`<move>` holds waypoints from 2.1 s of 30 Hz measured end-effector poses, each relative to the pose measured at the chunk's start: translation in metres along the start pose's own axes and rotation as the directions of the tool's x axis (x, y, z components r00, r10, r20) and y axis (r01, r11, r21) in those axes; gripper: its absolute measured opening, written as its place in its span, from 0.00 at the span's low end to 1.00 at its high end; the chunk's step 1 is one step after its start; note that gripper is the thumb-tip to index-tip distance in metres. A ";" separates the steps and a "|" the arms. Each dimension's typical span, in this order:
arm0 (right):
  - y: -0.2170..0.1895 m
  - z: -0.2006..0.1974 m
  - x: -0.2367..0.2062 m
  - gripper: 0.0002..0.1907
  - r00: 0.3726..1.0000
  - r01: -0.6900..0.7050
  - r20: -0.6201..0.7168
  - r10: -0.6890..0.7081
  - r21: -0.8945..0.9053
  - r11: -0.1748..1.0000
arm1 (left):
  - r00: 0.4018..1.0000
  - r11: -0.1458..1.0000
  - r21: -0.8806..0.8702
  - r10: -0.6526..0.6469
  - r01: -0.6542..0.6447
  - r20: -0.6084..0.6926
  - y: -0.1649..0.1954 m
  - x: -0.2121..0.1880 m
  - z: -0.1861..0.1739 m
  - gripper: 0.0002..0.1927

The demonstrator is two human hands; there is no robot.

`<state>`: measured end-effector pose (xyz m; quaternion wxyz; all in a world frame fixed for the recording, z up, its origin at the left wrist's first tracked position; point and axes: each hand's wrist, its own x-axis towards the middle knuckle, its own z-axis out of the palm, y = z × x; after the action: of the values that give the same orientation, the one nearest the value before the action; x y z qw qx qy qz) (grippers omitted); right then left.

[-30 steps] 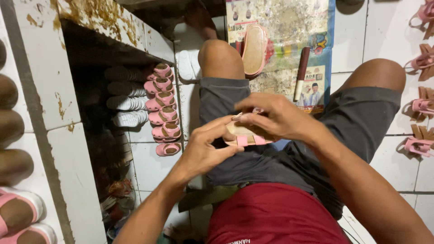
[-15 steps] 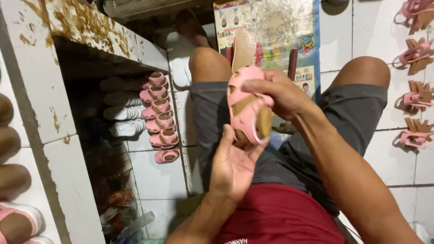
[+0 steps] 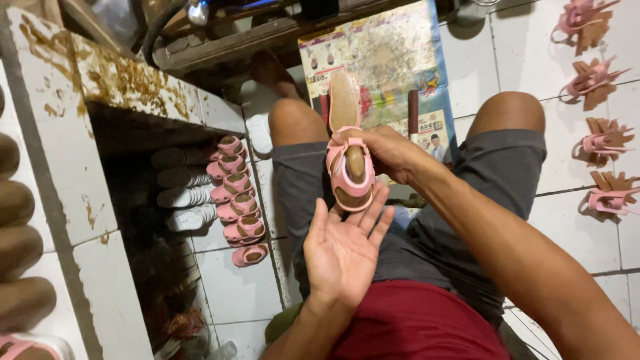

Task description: The person sits on the floor and assembles pink children's sandals. They stretch a pink strap upper over a wooden shoe last, tap and seat the straps with a wooden mallet, fit the lasted upper onto a sole, and press the edges to secure the assembly.

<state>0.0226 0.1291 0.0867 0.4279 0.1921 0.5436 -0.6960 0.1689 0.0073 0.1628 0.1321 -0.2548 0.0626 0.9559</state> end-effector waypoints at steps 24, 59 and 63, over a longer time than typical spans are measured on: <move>-0.028 0.001 -0.086 0.32 0.893 0.448 0.136 -0.428 -0.335 0.829 | 0.967 0.853 0.460 0.183 -0.246 0.178 0.034 0.023 -0.046 0.16; -0.015 0.015 -0.046 0.19 0.281 0.862 0.856 -0.434 -0.424 -0.277 | 0.654 -0.501 0.510 -0.159 -0.699 0.740 0.124 0.035 -0.041 0.12; -0.013 0.020 -0.045 0.16 0.189 0.845 0.898 -0.397 -0.355 -0.399 | 0.648 -0.507 0.495 -0.178 -0.705 0.741 0.124 0.036 -0.038 0.13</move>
<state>0.0413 0.1288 0.1342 0.0137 -0.6131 0.7129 -0.3402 0.1214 -0.1103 0.1188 -0.0266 0.2824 0.8430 0.4571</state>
